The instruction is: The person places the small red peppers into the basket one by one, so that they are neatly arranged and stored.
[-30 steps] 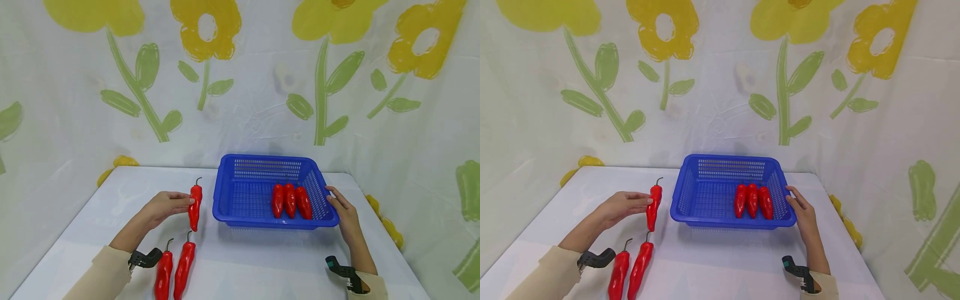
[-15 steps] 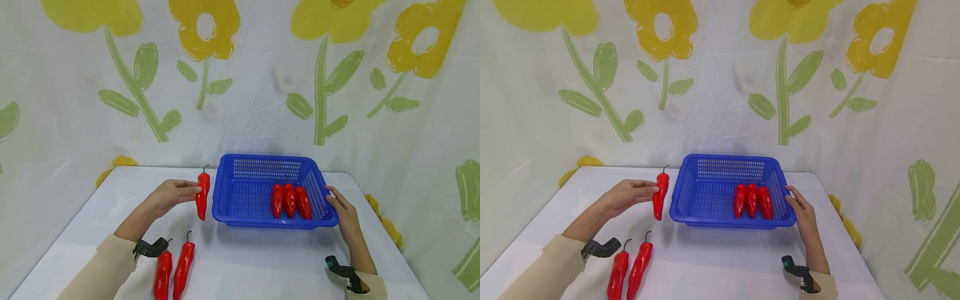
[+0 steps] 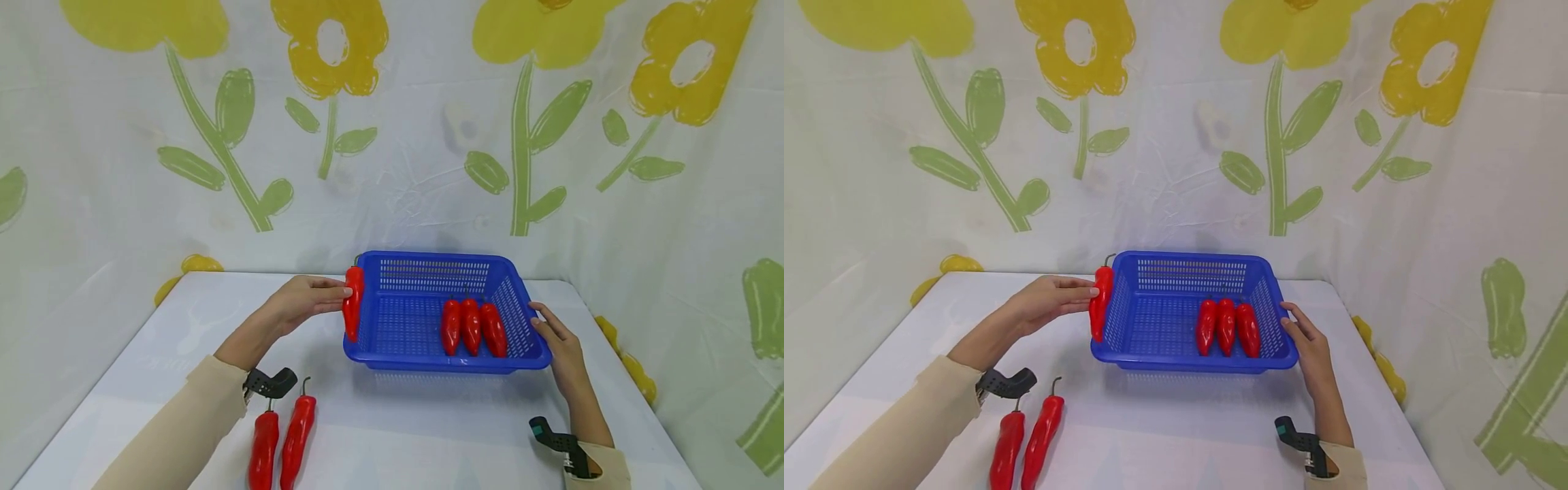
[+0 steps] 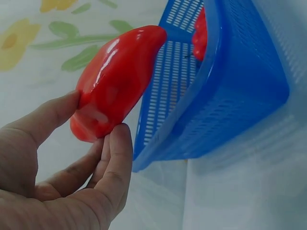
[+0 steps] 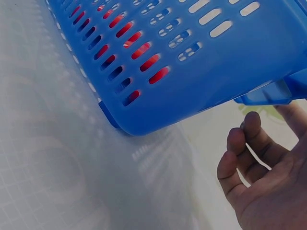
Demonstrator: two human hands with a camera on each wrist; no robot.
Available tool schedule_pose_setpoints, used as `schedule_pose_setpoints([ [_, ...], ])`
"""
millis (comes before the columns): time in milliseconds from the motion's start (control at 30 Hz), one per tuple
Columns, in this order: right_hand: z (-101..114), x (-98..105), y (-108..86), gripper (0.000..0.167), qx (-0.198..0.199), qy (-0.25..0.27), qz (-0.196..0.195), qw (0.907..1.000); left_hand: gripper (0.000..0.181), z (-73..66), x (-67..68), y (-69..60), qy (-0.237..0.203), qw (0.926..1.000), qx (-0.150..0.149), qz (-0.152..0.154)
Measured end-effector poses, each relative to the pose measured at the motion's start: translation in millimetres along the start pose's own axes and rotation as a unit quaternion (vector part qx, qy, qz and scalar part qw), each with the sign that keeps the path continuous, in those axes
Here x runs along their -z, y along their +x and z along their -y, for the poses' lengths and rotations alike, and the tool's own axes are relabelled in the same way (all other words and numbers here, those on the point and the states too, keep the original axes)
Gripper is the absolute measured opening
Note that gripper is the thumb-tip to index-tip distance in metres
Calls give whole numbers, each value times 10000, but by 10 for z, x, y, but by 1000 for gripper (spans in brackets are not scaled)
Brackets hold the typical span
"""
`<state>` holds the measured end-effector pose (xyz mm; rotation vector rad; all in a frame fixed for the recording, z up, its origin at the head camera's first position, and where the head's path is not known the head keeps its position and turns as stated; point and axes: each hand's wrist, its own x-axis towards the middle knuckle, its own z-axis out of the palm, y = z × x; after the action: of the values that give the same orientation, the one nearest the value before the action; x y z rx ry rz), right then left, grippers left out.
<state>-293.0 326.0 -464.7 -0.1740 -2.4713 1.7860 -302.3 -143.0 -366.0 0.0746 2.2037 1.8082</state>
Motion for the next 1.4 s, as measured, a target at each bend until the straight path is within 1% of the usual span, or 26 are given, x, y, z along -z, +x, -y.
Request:
schedule_pose_setpoints([
  [167,-5,-5,0,59,11,-28,-5,10000,55,-63,-93,99,-92,9999,34,124],
  [333,-10,-8,1,59,35,-17,-3,10000,50,-143,-228,205,-162,9995,68,260],
  [500,-18,-26,0,58,24,-10,-7,10000,50,-182,-371,328,-284,9990,179,311],
  [700,-23,-41,2,57,15,29,3,10000,51,-229,-527,466,-278,9984,312,388],
  [800,-25,-38,5,57,12,50,11,10000,49,-273,-589,533,-329,9979,403,385],
  [900,-24,-31,7,57,23,34,20,10000,48,-319,-648,602,-260,9981,460,328],
  [1000,-23,-20,8,56,13,7,-12,10000,47,-357,-714,671,-197,9982,448,342],
  [1067,-21,-14,6,56,-2,1,-24,10000,46,-377,-764,713,-235,9980,441,394],
  [1233,-2,-18,4,56,-14,22,21,10000,44,-392,-887,806,-386,9964,538,523],
  [1333,11,-15,-5,57,-24,-8,-20,10000,45,-392,-958,868,-359,9958,619,569],
  [1400,17,-22,-12,57,-39,5,-9,10000,46,-377,-989,912,-329,9955,705,544],
])
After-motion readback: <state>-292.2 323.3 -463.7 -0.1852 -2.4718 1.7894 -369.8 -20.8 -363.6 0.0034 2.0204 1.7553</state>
